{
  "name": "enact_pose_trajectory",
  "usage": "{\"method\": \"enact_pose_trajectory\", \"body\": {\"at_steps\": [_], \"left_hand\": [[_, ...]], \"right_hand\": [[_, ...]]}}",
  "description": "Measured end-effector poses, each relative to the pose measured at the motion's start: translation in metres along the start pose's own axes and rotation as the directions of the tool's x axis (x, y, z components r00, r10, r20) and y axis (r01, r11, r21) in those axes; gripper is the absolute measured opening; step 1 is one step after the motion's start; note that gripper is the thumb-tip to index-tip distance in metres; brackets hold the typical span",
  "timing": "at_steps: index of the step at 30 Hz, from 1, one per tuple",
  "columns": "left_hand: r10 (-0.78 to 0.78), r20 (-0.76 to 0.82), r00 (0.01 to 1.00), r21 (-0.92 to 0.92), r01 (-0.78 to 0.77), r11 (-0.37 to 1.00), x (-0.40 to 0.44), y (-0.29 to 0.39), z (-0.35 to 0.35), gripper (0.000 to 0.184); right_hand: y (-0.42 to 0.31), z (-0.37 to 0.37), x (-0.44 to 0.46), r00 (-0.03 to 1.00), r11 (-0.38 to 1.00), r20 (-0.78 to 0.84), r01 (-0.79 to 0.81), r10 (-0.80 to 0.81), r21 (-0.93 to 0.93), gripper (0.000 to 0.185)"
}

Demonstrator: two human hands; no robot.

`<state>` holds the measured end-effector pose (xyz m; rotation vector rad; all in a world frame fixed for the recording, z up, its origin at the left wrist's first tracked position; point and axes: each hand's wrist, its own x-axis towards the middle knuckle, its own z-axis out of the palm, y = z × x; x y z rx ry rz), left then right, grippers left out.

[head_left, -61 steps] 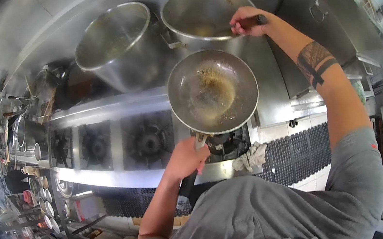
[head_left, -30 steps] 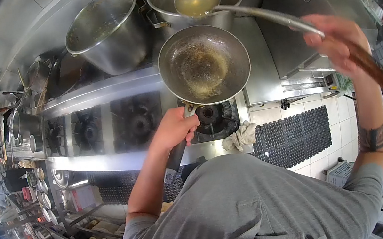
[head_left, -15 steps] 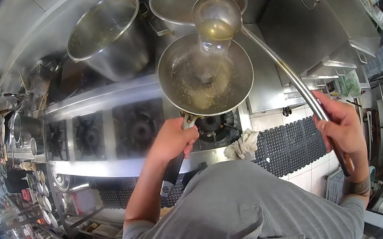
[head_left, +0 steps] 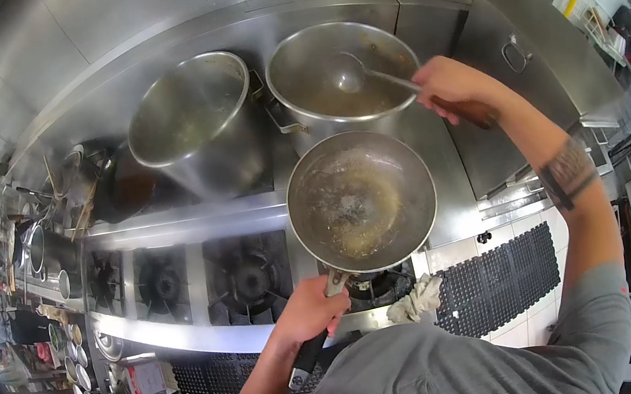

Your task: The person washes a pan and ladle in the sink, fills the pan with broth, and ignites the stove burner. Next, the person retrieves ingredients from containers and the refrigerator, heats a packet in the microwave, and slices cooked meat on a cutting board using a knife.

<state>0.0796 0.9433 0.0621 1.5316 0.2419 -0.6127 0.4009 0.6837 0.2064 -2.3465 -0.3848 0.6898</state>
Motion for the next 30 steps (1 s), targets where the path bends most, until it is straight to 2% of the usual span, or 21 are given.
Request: {"method": "enact_pose_trajectory", "body": {"at_steps": [5, 6, 7, 8, 9, 11, 12, 13, 15, 16, 17, 19, 20, 24, 28, 30], "left_hand": [[-0.056, 0.006, 0.998, -0.016, 0.056, 0.998, -0.002, 0.009, -0.003, 0.009], [-0.044, 0.005, 0.999, 0.015, 0.044, 0.999, -0.002, 0.008, -0.004, 0.008], [-0.044, 0.003, 0.999, 0.011, 0.044, 0.999, -0.002, 0.007, -0.005, 0.008], [-0.035, 0.013, 0.999, -0.004, 0.035, 0.999, -0.001, 0.005, -0.006, 0.011], [-0.024, 0.021, 0.999, -0.020, 0.025, 0.999, -0.001, 0.003, -0.007, 0.013], [-0.023, 0.012, 1.000, -0.005, 0.023, 1.000, -0.003, 0.007, -0.007, 0.011], [-0.023, 0.008, 1.000, 0.015, 0.023, 1.000, -0.004, 0.009, -0.007, 0.009], [-0.023, 0.004, 1.000, 0.011, 0.023, 1.000, -0.003, 0.010, -0.007, 0.009], [-0.019, -0.004, 1.000, 0.052, 0.019, 0.998, -0.004, 0.012, -0.005, 0.009], [-0.022, -0.005, 1.000, 0.052, 0.022, 0.998, -0.004, 0.011, -0.004, 0.009], [-0.010, -0.011, 1.000, 0.064, 0.011, 0.998, -0.003, 0.008, -0.004, 0.008], [0.008, -0.024, 1.000, 0.081, -0.006, 0.997, -0.003, 0.006, -0.003, 0.008], [0.015, -0.023, 1.000, 0.079, -0.013, 0.997, -0.003, 0.007, -0.002, 0.009], [0.022, -0.038, 0.999, 0.085, -0.018, 0.996, -0.004, 0.005, 0.005, 0.010], [0.050, -0.030, 0.998, 0.143, -0.045, 0.989, 0.001, -0.002, 0.010, 0.016], [0.051, -0.047, 0.998, 0.116, -0.045, 0.992, 0.002, -0.007, 0.014, 0.017]], "right_hand": [[0.005, 0.007, 0.094, 0.997, 0.983, 0.079, 0.018, -0.004, -0.181, 0.014], [0.005, 0.010, 0.101, 0.994, 0.994, 0.073, -0.080, 0.075, 0.072, 0.012], [0.007, 0.014, 0.108, 0.984, 0.932, 0.089, -0.173, 0.152, 0.320, 0.010], [0.008, 0.020, 0.113, 0.961, 0.793, 0.123, -0.274, 0.247, 0.544, 0.010], [0.009, 0.022, 0.114, 0.961, 0.795, 0.127, -0.275, 0.246, 0.540, 0.010], [0.013, 0.027, 0.110, 0.922, 0.398, 0.243, -0.354, 0.302, 0.846, 0.017], [0.018, 0.029, 0.106, 0.943, 0.328, 0.285, -0.328, 0.174, 0.886, 0.020], [0.021, 0.029, 0.102, 0.942, 0.332, 0.288, -0.331, 0.173, 0.884, 0.020], [0.029, 0.031, 0.088, 0.943, 0.114, 0.314, -0.326, 0.112, 0.938, 0.017], [0.036, 0.034, 0.081, 0.968, 0.215, 0.245, -0.227, -0.062, 0.950, 0.016], [0.040, 0.034, 0.073, 0.967, 0.212, 0.246, -0.227, -0.066, 0.950, 0.016], [0.032, 0.030, 0.046, 0.968, 0.109, 0.248, -0.251, 0.041, 0.962, 0.016], [0.037, 0.025, 0.037, 0.950, 0.094, 0.310, -0.305, -0.042, 0.948, 0.018], [0.034, 0.012, -0.009, 0.932, 0.028, 0.324, -0.324, -0.161, 0.946, 0.023], [0.015, -0.005, -0.067, 0.933, 0.009, 0.290, -0.295, -0.211, 0.955, 0.024], [0.009, -0.013, -0.090, 0.923, -0.003, 0.295, -0.305, -0.248, 0.952, 0.024]]}}
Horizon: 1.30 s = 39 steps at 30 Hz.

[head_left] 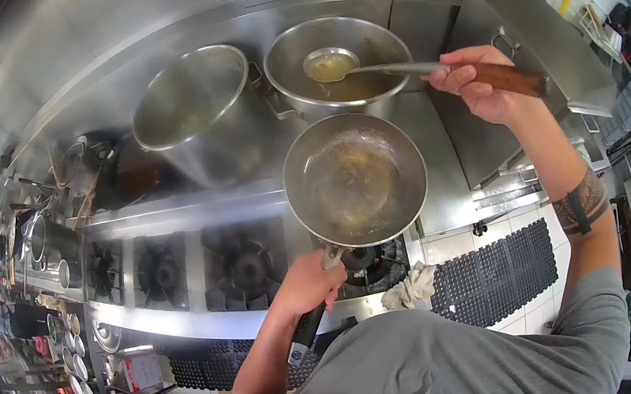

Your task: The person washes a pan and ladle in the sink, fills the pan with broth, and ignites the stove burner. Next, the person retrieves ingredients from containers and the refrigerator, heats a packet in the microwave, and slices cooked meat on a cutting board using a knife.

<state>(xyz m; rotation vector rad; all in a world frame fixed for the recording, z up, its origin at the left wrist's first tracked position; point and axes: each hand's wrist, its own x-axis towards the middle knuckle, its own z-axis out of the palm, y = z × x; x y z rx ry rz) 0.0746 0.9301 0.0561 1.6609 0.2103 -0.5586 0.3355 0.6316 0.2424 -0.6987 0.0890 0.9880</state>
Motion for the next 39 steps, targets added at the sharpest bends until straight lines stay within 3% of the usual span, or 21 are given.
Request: {"method": "enact_pose_trajectory", "body": {"at_steps": [9, 11, 13, 15, 17, 18, 19, 20, 21, 22, 24, 25, 28, 30, 34, 36, 37, 38, 39], "left_hand": [[-0.016, -0.027, 0.999, -0.150, 0.012, 0.989, 0.000, 0.001, 0.009, 0.011], [-0.015, -0.038, 0.999, -0.155, 0.009, 0.988, 0.001, -0.002, 0.010, 0.013], [-0.010, -0.054, 0.999, -0.161, 0.001, 0.987, 0.002, -0.006, 0.010, 0.017], [-0.026, -0.060, 0.998, -0.119, 0.018, 0.993, 0.003, -0.008, 0.009, 0.017], [-0.020, -0.047, 0.999, -0.107, 0.015, 0.994, 0.003, -0.003, 0.005, 0.013], [-0.034, -0.033, 0.999, -0.104, 0.030, 0.994, 0.001, -0.001, 0.004, 0.013], [-0.048, -0.019, 0.999, -0.101, 0.046, 0.994, 0.001, 0.000, 0.004, 0.013], [-0.058, -0.014, 0.998, -0.104, 0.056, 0.993, 0.003, -0.004, 0.003, 0.013], [-0.056, -0.017, 0.998, -0.106, 0.054, 0.993, 0.003, -0.007, 0.004, 0.013], [-0.052, -0.031, 0.998, -0.118, 0.048, 0.992, 0.004, -0.010, 0.004, 0.014], [-0.047, -0.033, 0.998, -0.109, 0.043, 0.993, 0.006, -0.014, 0.003, 0.018], [-0.044, -0.036, 0.998, -0.108, 0.040, 0.993, 0.007, -0.015, 0.002, 0.018], [-0.055, -0.006, 0.998, -0.032, 0.055, 0.998, 0.006, -0.006, -0.002, 0.019], [-0.059, 0.002, 0.998, -0.023, 0.059, 0.998, 0.008, -0.008, -0.003, 0.019], [-0.061, 0.018, 0.998, -0.043, 0.062, 0.997, 0.009, -0.010, -0.004, 0.021], [-0.066, 0.013, 0.998, -0.022, 0.066, 0.998, 0.008, -0.008, -0.005, 0.021], [-0.067, 0.006, 0.998, -0.002, 0.067, 0.998, 0.008, -0.007, -0.005, 0.021], [-0.068, 0.007, 0.998, -0.002, 0.068, 0.998, 0.008, -0.007, -0.005, 0.021], [-0.059, 0.011, 0.998, -0.025, 0.059, 0.998, 0.008, -0.007, -0.005, 0.021]], "right_hand": [[0.001, -0.001, -0.002, 0.992, 0.993, -0.067, 0.107, -0.103, 0.051, 0.023], [-0.006, -0.012, 0.020, 0.978, 0.997, -0.193, 0.082, -0.079, 0.005, 0.025], [-0.013, -0.024, 0.045, 0.975, 0.999, -0.217, 0.045, -0.046, -0.008, 0.020], [-0.016, -0.031, 0.074, 0.927, 0.971, -0.352, 0.050, -0.132, -0.235, 0.023], [-0.024, -0.045, 0.105, 0.939, 0.972, -0.323, 0.045, -0.119, -0.229, 0.020], [-0.021, -0.042, 0.116, 0.927, 0.927, -0.328, 0.053, -0.184, -0.372, 0.016], [-0.021, -0.045, 0.128, 0.913, 0.861, -0.324, 0.055, -0.249, -0.506, 0.013], [-0.030, -0.066, 0.144, 0.948, 0.702, -0.178, 0.062, -0.264, -0.710, 0.012], [-0.022, -0.040, 0.144, 0.904, 0.559, -0.313, -0.104, -0.292, -0.823, 0.012], [-0.028, -0.056, 0.157, 0.956, 0.195, -0.104, -0.050, -0.274, -0.980, 0.011], [-0.020, -0.042, 0.160, 0.885, -0.370, -0.156, -0.336, -0.438, -0.866, 0.021], [-0.012, -0.035, 0.157, 0.881, -0.520, -0.089, -0.353, -0.465, -0.778, 0.024], [-0.007, -0.028, 0.157, 0.865, -0.491, -0.088, -0.361, -0.495, -0.793, 0.020], [-0.011, -0.021, 0.157, 0.915, -0.292, -0.206, -0.314, -0.347, -0.903, 0.024], [-0.013, -0.031, 0.172, 0.937, -0.310, -0.219, -0.301, -0.271, -0.902, 0.021], [-0.010, -0.026, 0.164, 0.934, 0.174, -0.336, -0.313, -0.124, -0.933, 0.012], [-0.012, -0.035, 0.168, 0.933, 0.176, -0.337, -0.314, -0.123, -0.933, 0.012], [-0.016, -0.051, 0.175, 0.903, 0.556, -0.422, -0.307, -0.087, -0.772, 0.011], [-0.020, -0.064, 0.177, 0.875, 0.840, -0.484, -0.249, -0.018, -0.482, 0.014]]}}
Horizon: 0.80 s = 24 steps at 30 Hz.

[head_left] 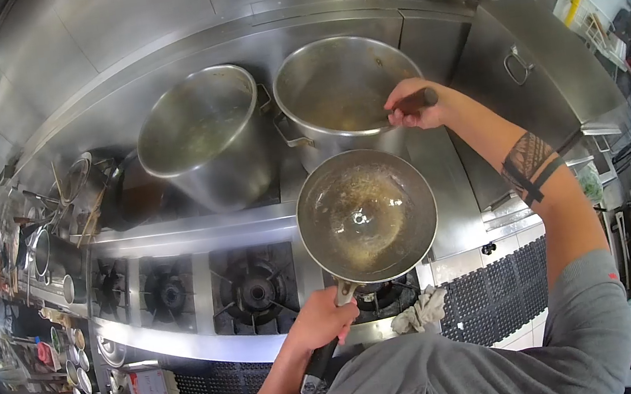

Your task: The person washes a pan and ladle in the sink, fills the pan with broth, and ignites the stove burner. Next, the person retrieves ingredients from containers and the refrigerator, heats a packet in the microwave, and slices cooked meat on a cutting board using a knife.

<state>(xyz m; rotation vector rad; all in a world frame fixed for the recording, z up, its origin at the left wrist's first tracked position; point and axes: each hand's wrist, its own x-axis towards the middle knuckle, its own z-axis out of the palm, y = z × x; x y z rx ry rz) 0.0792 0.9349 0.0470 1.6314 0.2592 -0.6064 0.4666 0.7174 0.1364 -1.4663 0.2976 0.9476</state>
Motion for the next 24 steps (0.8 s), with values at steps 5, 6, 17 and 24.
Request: {"method": "enact_pose_trajectory", "body": {"at_steps": [5, 6, 17, 24], "left_hand": [[-0.017, -0.031, 0.999, -0.007, 0.017, 1.000, 0.001, -0.006, 0.002, 0.011], [-0.007, -0.027, 1.000, -0.001, 0.007, 1.000, -0.001, -0.001, 0.002, 0.011], [0.036, -0.026, 0.999, -0.020, -0.037, 0.999, -0.006, 0.008, 0.011, 0.010], [0.035, -0.031, 0.999, -0.062, -0.037, 0.997, -0.002, 0.004, 0.016, 0.008]], "right_hand": [[0.028, -0.020, -0.029, 0.973, 0.876, 0.218, -0.034, -0.081, 0.482, 0.028], [0.031, -0.020, -0.036, 0.973, 0.876, 0.219, -0.042, -0.074, 0.481, 0.028], [0.030, -0.022, -0.135, 0.916, 0.827, 0.299, 0.058, -0.267, 0.560, 0.020], [0.044, -0.040, -0.230, 0.766, 0.895, 0.551, 0.071, -0.331, 0.440, 0.026]]}}
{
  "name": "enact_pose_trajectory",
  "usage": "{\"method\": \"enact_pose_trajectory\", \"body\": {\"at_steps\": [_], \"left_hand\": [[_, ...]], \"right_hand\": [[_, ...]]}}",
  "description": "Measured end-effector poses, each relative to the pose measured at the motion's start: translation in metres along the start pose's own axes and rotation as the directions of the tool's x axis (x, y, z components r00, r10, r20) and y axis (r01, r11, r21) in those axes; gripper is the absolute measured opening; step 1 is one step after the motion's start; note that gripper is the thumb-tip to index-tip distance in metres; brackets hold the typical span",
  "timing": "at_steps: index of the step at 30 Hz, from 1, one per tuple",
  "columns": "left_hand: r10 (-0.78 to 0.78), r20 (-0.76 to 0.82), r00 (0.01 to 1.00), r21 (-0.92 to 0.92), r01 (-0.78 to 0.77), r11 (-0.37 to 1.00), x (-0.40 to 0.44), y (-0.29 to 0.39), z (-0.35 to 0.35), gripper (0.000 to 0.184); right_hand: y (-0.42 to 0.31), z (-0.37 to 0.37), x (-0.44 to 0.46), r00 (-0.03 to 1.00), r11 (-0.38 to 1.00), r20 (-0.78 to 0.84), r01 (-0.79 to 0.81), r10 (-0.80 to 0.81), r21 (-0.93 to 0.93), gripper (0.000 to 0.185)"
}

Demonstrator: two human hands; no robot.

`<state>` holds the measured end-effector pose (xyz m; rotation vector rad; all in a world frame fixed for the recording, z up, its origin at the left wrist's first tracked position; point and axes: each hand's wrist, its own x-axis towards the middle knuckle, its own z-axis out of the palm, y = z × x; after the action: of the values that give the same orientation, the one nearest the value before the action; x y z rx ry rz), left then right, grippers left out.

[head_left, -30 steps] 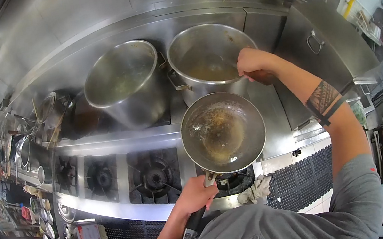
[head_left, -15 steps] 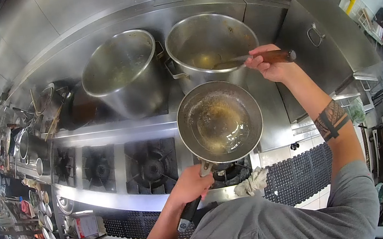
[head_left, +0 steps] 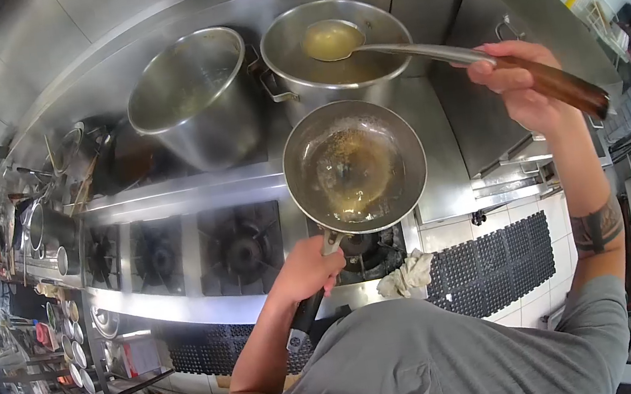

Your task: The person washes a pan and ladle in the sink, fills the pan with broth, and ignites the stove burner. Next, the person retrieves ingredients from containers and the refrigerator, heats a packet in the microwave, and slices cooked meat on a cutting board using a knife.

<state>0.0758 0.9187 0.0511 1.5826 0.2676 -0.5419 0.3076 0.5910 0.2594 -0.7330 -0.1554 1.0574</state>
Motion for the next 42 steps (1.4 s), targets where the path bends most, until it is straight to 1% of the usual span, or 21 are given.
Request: {"method": "enact_pose_trajectory", "body": {"at_steps": [4, 7, 8, 10, 11, 12, 14, 18, 19, 22, 24, 27, 28, 30, 32, 34, 36, 39, 40, 41, 42], "left_hand": [[-0.002, -0.017, 1.000, -0.009, 0.002, 1.000, -0.001, 0.001, 0.002, 0.008], [0.008, -0.025, 1.000, -0.029, -0.009, 1.000, 0.002, -0.006, 0.003, 0.011], [0.000, -0.019, 1.000, -0.031, -0.001, 1.000, 0.002, -0.006, 0.002, 0.011], [0.008, -0.022, 1.000, -0.023, -0.009, 1.000, 0.002, -0.005, 0.002, 0.011], [0.016, -0.014, 1.000, -0.015, -0.016, 1.000, 0.002, -0.006, 0.001, 0.012], [0.011, -0.010, 1.000, -0.015, -0.011, 1.000, 0.002, -0.007, 0.001, 0.012], [-0.007, -0.023, 1.000, -0.007, 0.007, 1.000, 0.004, -0.007, 0.001, 0.012], [-0.010, -0.006, 1.000, -0.021, 0.010, 1.000, 0.001, -0.003, 0.000, 0.011], [-0.017, -0.008, 1.000, -0.023, 0.017, 1.000, 0.001, -0.003, 0.000, 0.011], [0.004, -0.001, 1.000, -0.037, -0.004, 0.999, 0.001, -0.003, -0.001, 0.011], [-0.007, 0.000, 1.000, -0.012, 0.007, 1.000, 0.003, -0.005, -0.003, 0.012], [-0.010, -0.005, 1.000, -0.005, 0.010, 1.000, 0.004, -0.009, -0.005, 0.012], [0.001, -0.005, 1.000, 0.000, -0.001, 1.000, 0.004, -0.008, -0.006, 0.012], [0.018, 0.008, 1.000, 0.066, -0.018, 0.998, 0.002, -0.005, -0.008, 0.011], [0.018, -0.003, 1.000, 0.065, -0.017, 0.998, -0.001, 0.000, -0.007, 0.011], [0.013, 0.031, 0.999, 0.036, -0.014, 0.999, 0.000, -0.001, -0.010, 0.011], [-0.002, 0.037, 0.999, 0.002, 0.002, 1.000, 0.000, -0.001, -0.011, 0.010], [-0.013, 0.036, 0.999, 0.029, 0.012, 1.000, 0.001, -0.003, -0.014, 0.010], [-0.008, 0.034, 0.999, 0.030, 0.007, 1.000, 0.001, -0.002, -0.015, 0.010], [-0.022, 0.040, 0.999, 0.019, 0.022, 1.000, 0.000, 0.000, -0.016, 0.011], [-0.039, 0.047, 0.998, 0.006, 0.039, 0.999, 0.001, 0.001, -0.016, 0.011]], "right_hand": [[0.023, 0.029, -0.046, 0.981, 0.993, -0.192, -0.014, 0.036, 0.113, 0.030], [0.052, 0.045, -0.071, 0.997, 1.000, -0.080, 0.003, -0.002, 0.007, 0.026], [0.060, 0.041, -0.080, 0.997, 0.999, -0.072, 0.025, -0.028, -0.031, 0.033], [0.082, 0.058, -0.090, 0.945, 0.988, -0.288, 0.149, -0.156, -0.047, 0.046], [0.089, 0.045, -0.099, 0.957, 0.968, -0.208, 0.165, -0.204, -0.190, 0.054], [0.100, 0.043, -0.105, 0.933, 0.947, -0.239, 0.212, -0.270, -0.241, 0.053], [0.113, 0.045, -0.114, 0.915, 0.907, -0.269, 0.186, -0.300, -0.378, 0.057], [0.141, 0.052, -0.127, 0.827, 0.838, -0.439, 0.068, -0.351, -0.542, 0.067], [0.148, 0.051, -0.130, 0.829, 0.841, -0.440, 0.064, -0.344, -0.537, 0.067], [0.163, 0.052, -0.134, 0.794, 0.676, -0.463, -0.091, -0.394, -0.732, 0.071], [0.170, 0.037, -0.141, 0.825, 0.566, -0.364, -0.067, -0.431, -0.822, 0.069], [0.166, 0.028, -0.138, 0.799, 0.485, -0.355, -0.091, -0.486, -0.870, 0.066], [0.160, 0.030, -0.129, 0.796, 0.479, -0.348, -0.083, -0.496, -0.874, 0.066], [0.134, 0.039, -0.093, 0.775, 0.438, -0.408, -0.190, -0.482, -0.879, 0.062], [0.107, 0.026, -0.050, 0.786, 0.304, -0.335, -0.196, -0.520, -0.932, 0.056], [0.071, 0.021, 0.002, 0.831, 0.261, -0.273, -0.160, -0.485, -0.952, 0.044], [0.033, 0.021, 0.055, 0.857, 0.250, -0.371, -0.295, -0.358, -0.922, 0.029], [-0.006, -0.024, 0.133, 0.847, 0.131, -0.409, -0.388, -0.340, -0.912, 0.009], [-0.014, -0.034, 0.153, 0.850, 0.105, -0.416, -0.405, -0.323, -0.908, 0.015], [-0.018, -0.036, 0.167, 0.850, 0.103, -0.413, -0.402, -0.327, -0.910, 0.015], [-0.020, -0.037, 0.179, 0.822, 0.222, -0.488, -0.438, -0.293, -0.871, 0.015]]}}
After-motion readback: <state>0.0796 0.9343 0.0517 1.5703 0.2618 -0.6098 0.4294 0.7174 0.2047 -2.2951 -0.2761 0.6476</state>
